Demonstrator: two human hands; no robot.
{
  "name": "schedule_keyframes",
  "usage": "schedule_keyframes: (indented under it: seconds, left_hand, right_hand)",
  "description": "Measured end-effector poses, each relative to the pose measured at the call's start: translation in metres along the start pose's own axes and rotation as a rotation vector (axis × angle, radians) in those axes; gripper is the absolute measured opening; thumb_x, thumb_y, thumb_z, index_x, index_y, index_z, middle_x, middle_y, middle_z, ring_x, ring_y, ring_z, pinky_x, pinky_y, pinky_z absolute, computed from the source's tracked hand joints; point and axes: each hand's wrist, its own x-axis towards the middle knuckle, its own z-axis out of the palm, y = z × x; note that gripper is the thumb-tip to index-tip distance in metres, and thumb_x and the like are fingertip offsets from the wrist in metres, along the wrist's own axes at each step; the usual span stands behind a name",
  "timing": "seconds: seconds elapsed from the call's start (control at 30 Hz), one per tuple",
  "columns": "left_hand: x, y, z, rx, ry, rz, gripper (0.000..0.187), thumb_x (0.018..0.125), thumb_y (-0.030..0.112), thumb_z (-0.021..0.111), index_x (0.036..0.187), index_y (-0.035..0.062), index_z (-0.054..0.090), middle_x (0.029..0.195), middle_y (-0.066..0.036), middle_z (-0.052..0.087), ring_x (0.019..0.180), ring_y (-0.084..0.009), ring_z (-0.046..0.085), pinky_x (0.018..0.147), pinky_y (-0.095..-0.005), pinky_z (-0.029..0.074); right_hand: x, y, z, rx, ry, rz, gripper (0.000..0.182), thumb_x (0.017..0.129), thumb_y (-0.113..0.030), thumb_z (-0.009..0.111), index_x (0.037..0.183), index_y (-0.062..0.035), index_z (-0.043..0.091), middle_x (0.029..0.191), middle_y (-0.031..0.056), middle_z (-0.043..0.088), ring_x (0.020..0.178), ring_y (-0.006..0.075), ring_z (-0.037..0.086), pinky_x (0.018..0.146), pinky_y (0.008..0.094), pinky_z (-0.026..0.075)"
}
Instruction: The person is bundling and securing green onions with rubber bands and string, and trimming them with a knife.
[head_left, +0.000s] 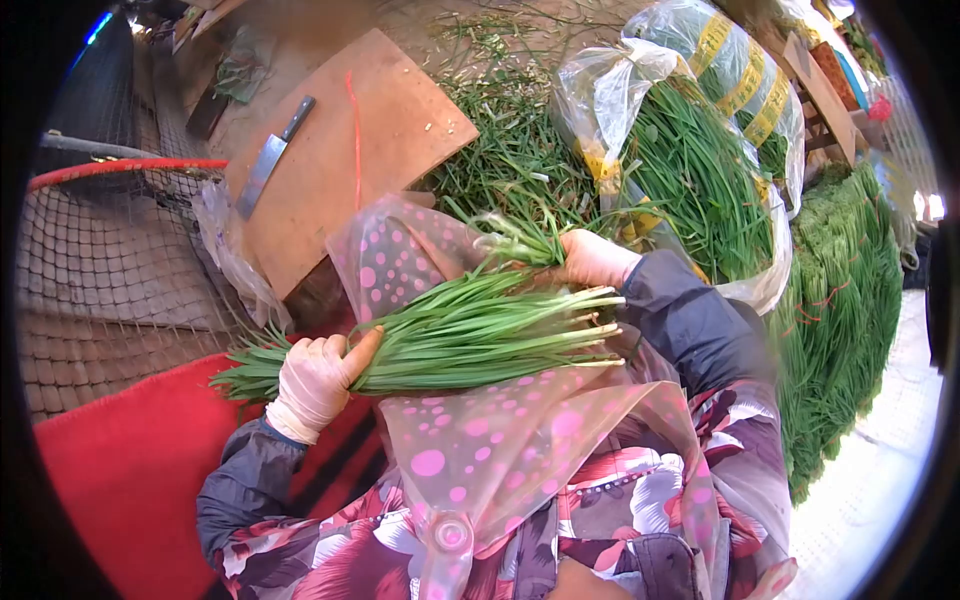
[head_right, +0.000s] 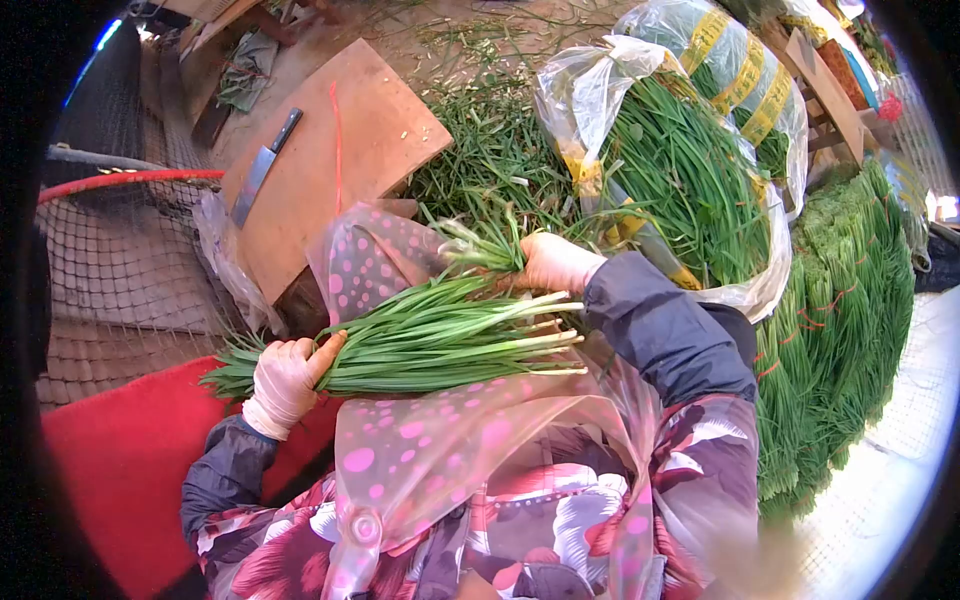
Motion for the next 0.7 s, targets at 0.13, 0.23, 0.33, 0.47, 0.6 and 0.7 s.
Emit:
schedule_keyframes:
  seconds: [0.13,0.23,0.33,0.47,0.6,0.7]
  left_hand:
    - [-0.001,0.000,-0.003,0.011,-0.016,0.003,0.070,0.057,0.013,0.071,0.126,0.0138,0.057,0.069,-0.003,0.048,0.062,-0.0211,0.054,0.056,-0.0350,0.041]
    - [-0.002,0.002,-0.006,0.035,-0.015,0.006,0.063,0.063,0.010,0.066,0.125,0.0136,0.057,0.068,-0.003,0.047,0.061,-0.0209,0.054,0.055,-0.0350,0.041]
    - [-0.001,0.004,-0.007,0.043,-0.020,-0.003,0.049,0.074,0.011,0.055,0.123,0.0174,0.058,0.070,-0.004,0.050,0.059,-0.0191,0.055,0.054,-0.0330,0.042]
    - [-0.004,0.005,-0.008,0.055,-0.020,0.003,0.051,0.074,0.012,0.055,0.124,0.0180,0.057,0.069,-0.003,0.048,0.059,-0.0188,0.054,0.054,-0.0326,0.041]
    - [-0.002,0.004,-0.010,0.072,-0.011,0.023,0.052,0.073,0.011,0.055,0.124,0.0186,0.057,0.068,-0.002,0.046,0.058,-0.0181,0.053,0.054,-0.0318,0.041]
    - [0.008,-0.001,-0.010,0.047,0.034,0.068,0.059,0.066,0.010,0.062,0.125,0.0159,0.058,0.069,-0.003,0.047,0.060,-0.0209,0.053,0.054,-0.0354,0.041]
  right_hand:
    - [0.004,0.007,0.012,-0.171,0.032,-0.058,0.027,0.081,-0.025,0.069,0.104,-0.0109,0.069,0.089,0.0148,0.069,0.081,0.0239,0.066,0.077,0.0344,0.051]
    - [0.010,0.017,0.019,0.115,0.131,-0.156,0.025,0.083,-0.020,0.068,0.106,-0.0096,0.069,0.093,0.0119,0.071,0.084,0.0197,0.066,0.079,0.0331,0.051]
    - [0.009,0.013,0.012,0.417,0.183,-0.103,0.024,0.086,-0.013,0.066,0.109,-0.0089,0.070,0.097,0.0061,0.072,0.085,0.0138,0.064,0.081,0.0306,0.050]
    - [0.023,0.073,-0.008,-0.224,0.455,0.207,0.024,0.073,-0.009,0.068,0.096,-0.0054,0.071,0.086,0.0163,0.069,0.081,0.0272,0.068,0.075,0.0343,0.052]
    - [-0.001,0.017,-0.048,0.537,0.347,0.135,0.035,0.080,-0.017,0.069,0.113,-0.0057,0.066,0.096,0.0101,0.072,0.087,0.0201,0.067,0.076,0.0328,0.052]
    - [0.031,-0.006,-0.014,0.051,0.057,-0.304,0.034,0.080,-0.021,0.070,0.111,-0.0078,0.067,0.095,0.0094,0.071,0.089,0.0195,0.066,0.079,0.0337,0.050]
